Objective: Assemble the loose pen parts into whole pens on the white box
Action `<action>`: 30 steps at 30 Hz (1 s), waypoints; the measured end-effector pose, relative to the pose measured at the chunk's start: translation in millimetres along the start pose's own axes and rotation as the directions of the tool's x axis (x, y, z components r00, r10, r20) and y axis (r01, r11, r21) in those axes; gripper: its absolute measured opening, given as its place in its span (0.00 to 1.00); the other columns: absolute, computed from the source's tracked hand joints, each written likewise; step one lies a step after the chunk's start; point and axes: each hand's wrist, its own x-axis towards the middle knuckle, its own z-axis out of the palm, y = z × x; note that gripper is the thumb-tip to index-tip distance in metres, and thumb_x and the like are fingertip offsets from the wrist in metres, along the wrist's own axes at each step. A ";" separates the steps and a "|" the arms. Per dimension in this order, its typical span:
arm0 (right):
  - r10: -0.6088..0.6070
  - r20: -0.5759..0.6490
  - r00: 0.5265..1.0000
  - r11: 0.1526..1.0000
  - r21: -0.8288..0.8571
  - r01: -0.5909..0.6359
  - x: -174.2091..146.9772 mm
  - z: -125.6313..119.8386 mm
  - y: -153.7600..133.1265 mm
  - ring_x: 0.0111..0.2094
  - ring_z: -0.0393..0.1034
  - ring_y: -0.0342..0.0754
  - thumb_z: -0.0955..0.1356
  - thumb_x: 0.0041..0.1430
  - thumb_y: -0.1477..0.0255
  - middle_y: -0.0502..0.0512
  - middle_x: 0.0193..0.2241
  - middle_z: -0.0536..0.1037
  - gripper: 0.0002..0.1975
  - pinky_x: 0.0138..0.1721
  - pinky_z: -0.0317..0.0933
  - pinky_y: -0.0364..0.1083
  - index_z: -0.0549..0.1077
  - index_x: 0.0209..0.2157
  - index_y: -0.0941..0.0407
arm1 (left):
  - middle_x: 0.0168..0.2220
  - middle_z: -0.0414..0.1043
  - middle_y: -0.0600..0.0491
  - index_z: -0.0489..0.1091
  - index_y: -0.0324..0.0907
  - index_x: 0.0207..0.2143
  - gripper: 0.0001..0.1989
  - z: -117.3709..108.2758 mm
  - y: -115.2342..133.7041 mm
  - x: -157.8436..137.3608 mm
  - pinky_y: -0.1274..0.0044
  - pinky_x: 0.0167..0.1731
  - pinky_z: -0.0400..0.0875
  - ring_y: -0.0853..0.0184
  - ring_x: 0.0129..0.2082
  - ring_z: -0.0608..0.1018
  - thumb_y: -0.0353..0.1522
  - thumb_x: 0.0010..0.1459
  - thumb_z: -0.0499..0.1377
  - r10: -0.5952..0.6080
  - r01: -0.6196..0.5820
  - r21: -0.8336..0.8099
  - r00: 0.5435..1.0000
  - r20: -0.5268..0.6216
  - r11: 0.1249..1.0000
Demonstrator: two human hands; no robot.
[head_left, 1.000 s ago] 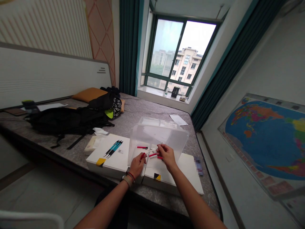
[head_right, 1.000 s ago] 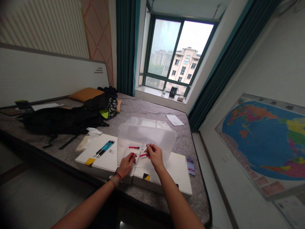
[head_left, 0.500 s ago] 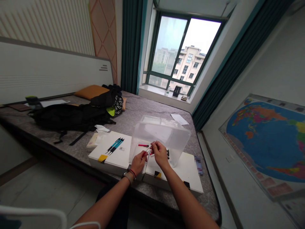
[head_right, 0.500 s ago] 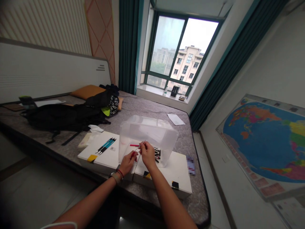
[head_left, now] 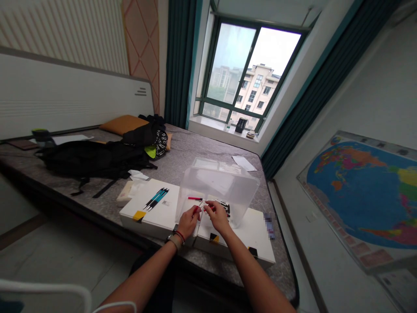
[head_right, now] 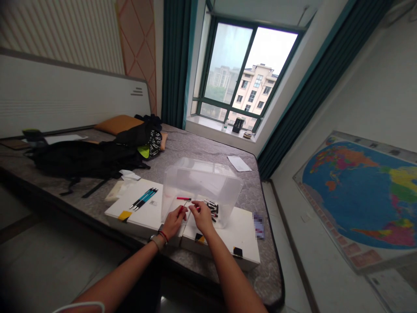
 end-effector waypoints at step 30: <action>-0.018 -0.121 0.993 0.961 0.271 0.051 4.2 2.5 -27.3 0.33 0.73 0.49 0.66 0.55 0.60 0.56 0.32 0.78 0.16 0.29 0.68 0.44 0.77 0.38 0.57 | 0.20 0.68 0.57 0.68 0.42 0.33 0.15 -1.0 0.5 -2.2 0.79 0.25 0.59 0.70 0.22 0.71 0.39 0.62 0.46 -0.025 0.021 0.076 0.999 0.041 0.997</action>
